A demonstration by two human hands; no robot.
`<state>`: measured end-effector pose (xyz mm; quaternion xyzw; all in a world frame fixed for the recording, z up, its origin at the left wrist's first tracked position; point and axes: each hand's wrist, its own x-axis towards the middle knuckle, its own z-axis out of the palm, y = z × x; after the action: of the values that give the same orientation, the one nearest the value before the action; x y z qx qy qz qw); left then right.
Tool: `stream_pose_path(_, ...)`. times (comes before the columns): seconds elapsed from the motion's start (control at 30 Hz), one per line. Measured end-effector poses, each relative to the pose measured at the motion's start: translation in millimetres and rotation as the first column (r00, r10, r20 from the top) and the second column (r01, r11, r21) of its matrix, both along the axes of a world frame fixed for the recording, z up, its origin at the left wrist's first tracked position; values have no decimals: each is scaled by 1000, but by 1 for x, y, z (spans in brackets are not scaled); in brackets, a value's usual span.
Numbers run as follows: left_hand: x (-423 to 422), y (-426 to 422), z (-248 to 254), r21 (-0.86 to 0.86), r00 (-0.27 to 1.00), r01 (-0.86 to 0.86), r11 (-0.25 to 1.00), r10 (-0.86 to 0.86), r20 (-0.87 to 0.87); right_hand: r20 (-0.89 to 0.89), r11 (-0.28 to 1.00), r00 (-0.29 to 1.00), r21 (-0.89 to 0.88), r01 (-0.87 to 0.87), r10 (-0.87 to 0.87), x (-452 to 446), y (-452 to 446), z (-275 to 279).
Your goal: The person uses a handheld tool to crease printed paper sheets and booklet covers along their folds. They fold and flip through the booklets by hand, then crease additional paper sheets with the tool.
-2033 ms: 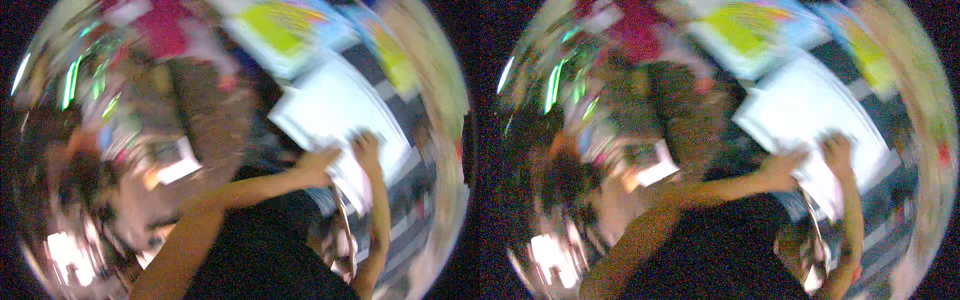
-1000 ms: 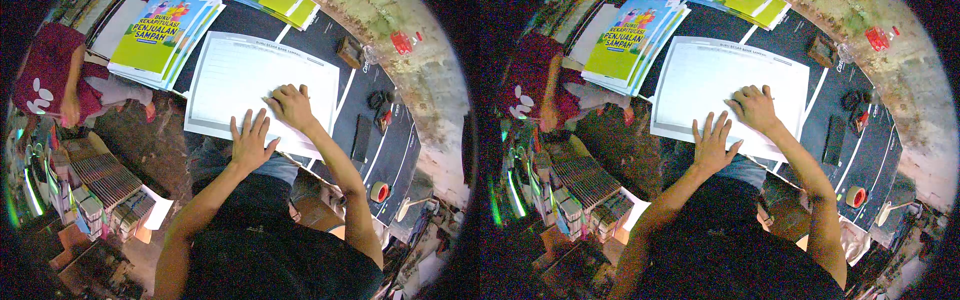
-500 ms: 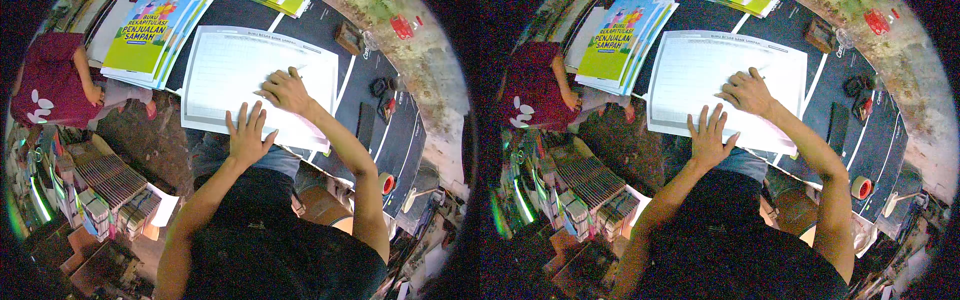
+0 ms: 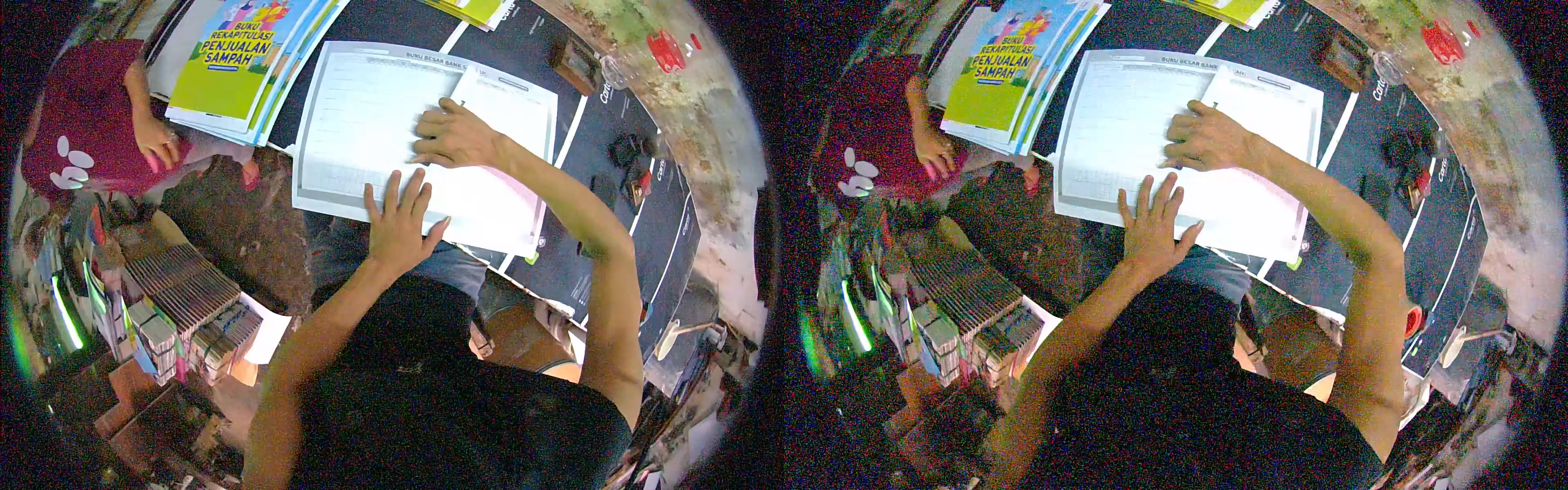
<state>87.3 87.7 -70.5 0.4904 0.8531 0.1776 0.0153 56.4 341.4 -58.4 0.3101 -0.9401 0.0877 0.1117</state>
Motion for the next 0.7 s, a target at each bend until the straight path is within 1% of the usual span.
stream_pose_path(0.13, 0, 1, 3, -20, 1000, 2, 1000, -2, 7, -11, 994, 994, -15, -111, 111, -12, 4, -1)
stream_pose_path(0.23, 1, 1, 3, -23, 1000, -6, 1000, 6, 11, -44, 988, 987, -14, -155, 154, -19, 6, -1)
stream_pose_path(0.33, 0, 2, 2, -32, 1000, -10, 999, 11, 26, 78, 984, 982, -56, -169, 173, -25, 6, 1)
stream_pose_path(0.43, 2, 1, 3, -63, 999, -10, 998, 13, 46, 42, 966, 969, -106, -236, 242, -30, 7, -2)
stream_pose_path(0.53, -1, 2, -1, -65, 1000, -17, 998, 17, 5, -46, 946, 951, -99, -308, 304, -36, 9, -5)
stream_pose_path(0.63, 0, 3, -2, -69, 1000, -19, 997, 18, -20, 21, 936, 945, -139, -322, 328, -37, 10, -3)
stream_pose_path(0.7, 2, 1, -1, -90, 1000, -19, 996, 20, 2, -26, 928, 938, -139, -346, 346, -35, 10, -6)
